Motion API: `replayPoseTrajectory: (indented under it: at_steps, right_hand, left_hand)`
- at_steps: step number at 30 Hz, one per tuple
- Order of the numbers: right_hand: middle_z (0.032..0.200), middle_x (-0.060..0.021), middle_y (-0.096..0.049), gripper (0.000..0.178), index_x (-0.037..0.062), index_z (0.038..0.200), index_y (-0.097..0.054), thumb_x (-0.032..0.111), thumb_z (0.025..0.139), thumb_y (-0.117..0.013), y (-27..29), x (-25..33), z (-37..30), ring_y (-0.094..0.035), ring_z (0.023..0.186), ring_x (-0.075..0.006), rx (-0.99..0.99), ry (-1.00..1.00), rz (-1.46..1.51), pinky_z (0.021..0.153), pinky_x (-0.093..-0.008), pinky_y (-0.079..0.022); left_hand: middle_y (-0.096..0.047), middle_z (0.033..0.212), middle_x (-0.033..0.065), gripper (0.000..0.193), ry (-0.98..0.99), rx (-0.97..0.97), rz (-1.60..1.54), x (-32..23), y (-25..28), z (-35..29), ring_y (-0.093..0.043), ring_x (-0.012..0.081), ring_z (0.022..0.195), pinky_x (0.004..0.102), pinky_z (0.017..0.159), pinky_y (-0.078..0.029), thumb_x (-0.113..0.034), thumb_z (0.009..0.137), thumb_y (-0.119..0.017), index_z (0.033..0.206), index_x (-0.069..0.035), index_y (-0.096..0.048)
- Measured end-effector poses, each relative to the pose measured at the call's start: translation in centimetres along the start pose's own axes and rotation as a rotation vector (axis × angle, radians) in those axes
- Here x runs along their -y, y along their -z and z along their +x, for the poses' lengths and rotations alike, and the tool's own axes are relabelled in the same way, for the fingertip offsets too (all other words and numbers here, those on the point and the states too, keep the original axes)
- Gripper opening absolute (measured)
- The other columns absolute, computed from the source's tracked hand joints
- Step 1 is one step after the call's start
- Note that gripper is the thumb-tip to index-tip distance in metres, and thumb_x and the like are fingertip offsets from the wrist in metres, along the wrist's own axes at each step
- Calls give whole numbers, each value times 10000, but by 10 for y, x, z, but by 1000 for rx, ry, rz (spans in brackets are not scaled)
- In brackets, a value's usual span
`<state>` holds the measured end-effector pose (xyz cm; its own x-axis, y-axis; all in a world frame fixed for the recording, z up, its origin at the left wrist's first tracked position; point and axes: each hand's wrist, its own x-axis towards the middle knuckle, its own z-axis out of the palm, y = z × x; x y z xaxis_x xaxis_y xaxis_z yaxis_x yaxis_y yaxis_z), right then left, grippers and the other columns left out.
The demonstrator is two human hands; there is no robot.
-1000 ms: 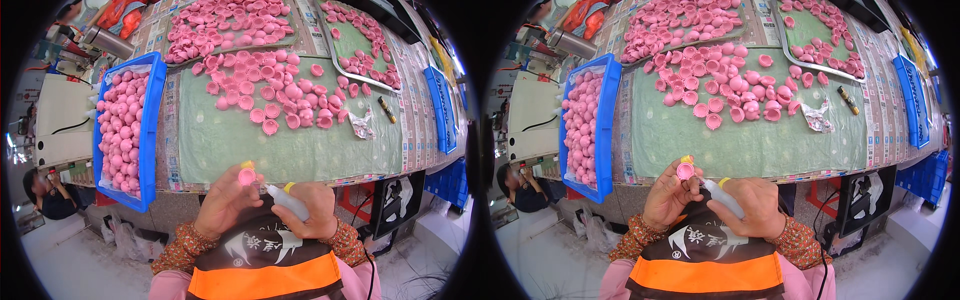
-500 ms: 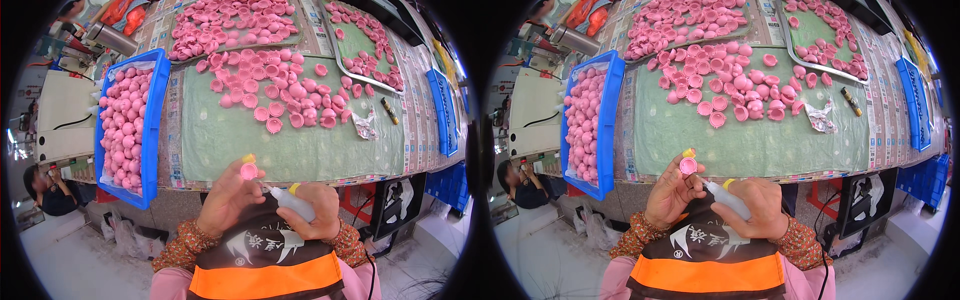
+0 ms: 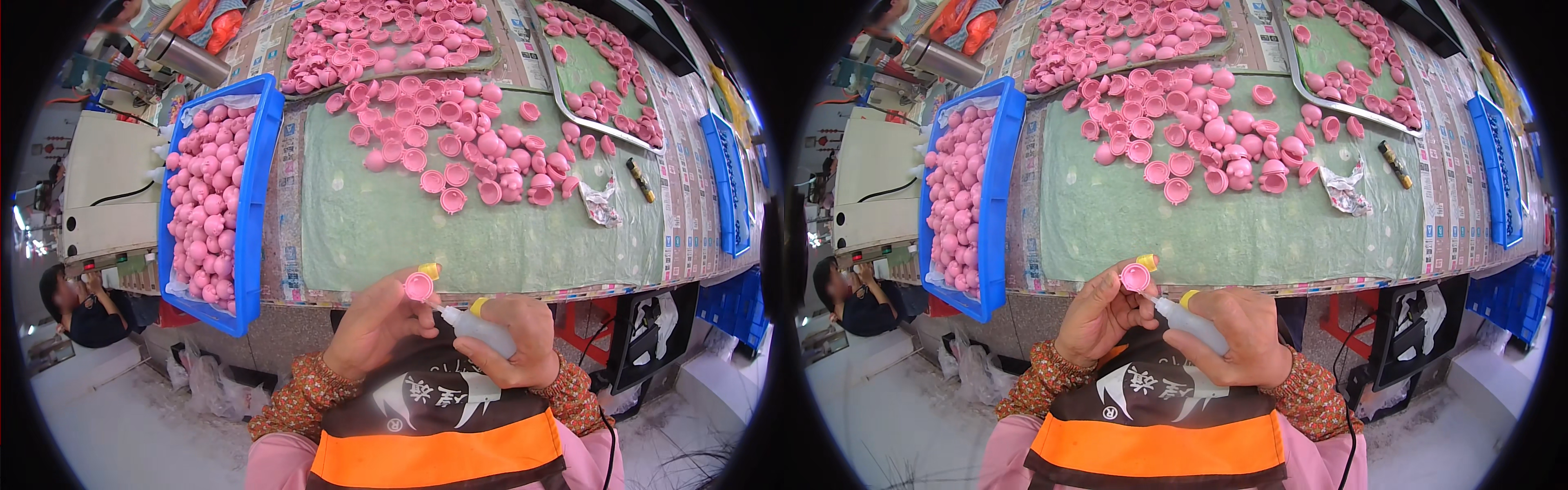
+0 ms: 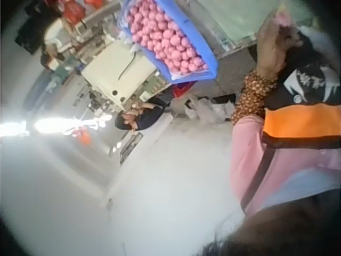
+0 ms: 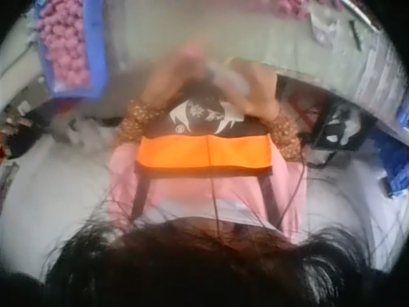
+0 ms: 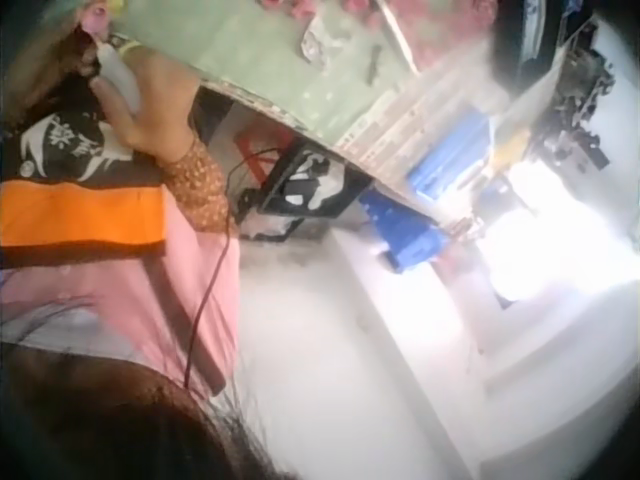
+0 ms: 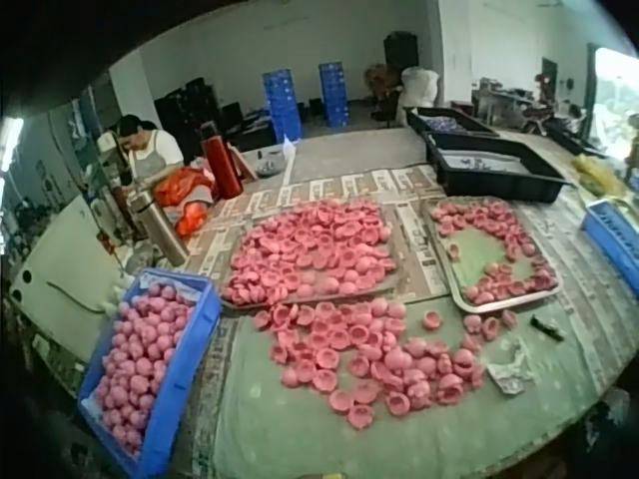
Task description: The person applies adhesive to plastic toy halves with a squeeze bottle, presses the pieces together by hand to assemble small figures, and places the assembled figures into a container.
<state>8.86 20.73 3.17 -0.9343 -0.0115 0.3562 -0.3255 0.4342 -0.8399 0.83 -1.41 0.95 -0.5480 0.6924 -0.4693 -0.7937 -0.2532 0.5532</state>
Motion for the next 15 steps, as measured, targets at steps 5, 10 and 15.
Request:
replayPoseTrajectory:
  at_steps: [5, 10, 15]
  right_hand:
    - [842, -117, -662, 421, 25, 1008, -593, 164, 709, -855, 0, 0, -1, -628, 658, -283, 43, -26, 14, 590, -362, -472]
    - [772, -122, -673, 359, 35, 980, -597, 156, 738, -833, -1, 1, 6, -653, 598, -279, -8, 19, -5, 543, -355, -496]
    - [842, -119, -663, 409, 27, 1003, -587, 167, 720, -848, 2, 0, -2, -627, 655, -276, 44, -49, 25, 594, -364, -470]
  left_hand:
    - [-604, 1139, 102, 546, 19, 24, 30, -1, -1, -1, -605, 164, 933, 351, 861, -545, -363, 1043, -471, 1425, 24, -422]
    - [-627, 1115, 149, 547, 13, 3, 13, 0, -3, 0, -649, 188, 896, 353, 822, -597, -353, 1039, -485, 1393, 60, -427]
    - [-629, 1110, 151, 550, 4, 1, 28, -2, -3, 1, -646, 179, 899, 346, 817, -599, -350, 1037, -490, 1395, 63, -423]
